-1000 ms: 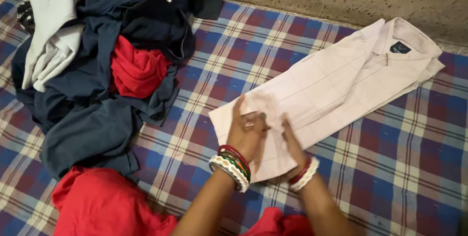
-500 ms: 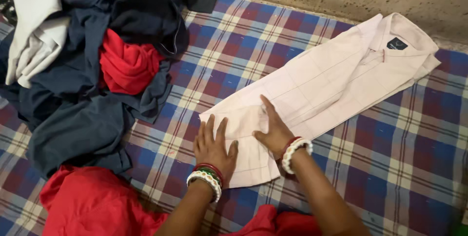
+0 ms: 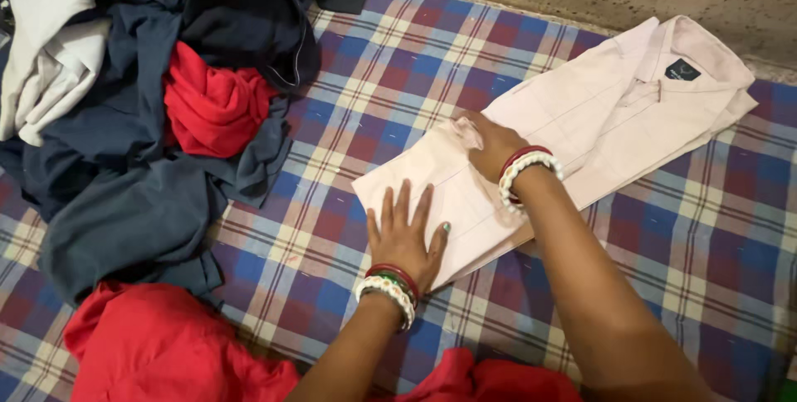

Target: The person folds a light pink striped shirt on a plaid mat, smoothing and aligning it before placing it into a green cardboard box. They then pick up a dark blue shirt and begin buttoning it.

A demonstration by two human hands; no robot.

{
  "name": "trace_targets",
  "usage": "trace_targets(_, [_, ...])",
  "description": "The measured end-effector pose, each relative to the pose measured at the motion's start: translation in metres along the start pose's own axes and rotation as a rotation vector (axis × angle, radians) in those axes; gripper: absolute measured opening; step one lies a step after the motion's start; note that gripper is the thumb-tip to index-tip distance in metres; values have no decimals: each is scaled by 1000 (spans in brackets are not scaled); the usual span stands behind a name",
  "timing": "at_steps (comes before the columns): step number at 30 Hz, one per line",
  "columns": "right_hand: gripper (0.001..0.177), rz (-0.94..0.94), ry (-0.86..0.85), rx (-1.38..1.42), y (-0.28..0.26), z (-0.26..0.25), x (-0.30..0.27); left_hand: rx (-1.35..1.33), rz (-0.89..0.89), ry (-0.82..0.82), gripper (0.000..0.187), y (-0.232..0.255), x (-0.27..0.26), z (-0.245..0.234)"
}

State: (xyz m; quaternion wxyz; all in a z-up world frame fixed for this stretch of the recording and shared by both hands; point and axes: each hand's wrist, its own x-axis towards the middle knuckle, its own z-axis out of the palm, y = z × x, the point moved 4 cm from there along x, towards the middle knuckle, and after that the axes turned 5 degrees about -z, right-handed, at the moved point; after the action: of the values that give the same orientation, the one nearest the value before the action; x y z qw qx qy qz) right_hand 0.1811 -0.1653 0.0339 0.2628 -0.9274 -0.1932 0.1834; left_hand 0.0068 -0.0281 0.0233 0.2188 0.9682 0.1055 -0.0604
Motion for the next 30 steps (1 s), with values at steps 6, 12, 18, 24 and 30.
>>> trace_targets(6, [58,-368,481,-150,-27,42,-33,94,-19,-25,65,-13,6,27])
trace_targets(12, [55,-357,247,-233,-47,104,-76,156,28,167,63,-30,8,34])
trace_targets(18, [58,-345,296,-395,-41,96,-79,117,36,145,68,-31,0,28])
trace_targets(24, [63,-185,362,-378,-9,69,-66,109,42,159,70,-27,3,19])
trace_targets(30, [71,-271,297,-359,-20,91,-67,99,-5,77,73,-34,2,28])
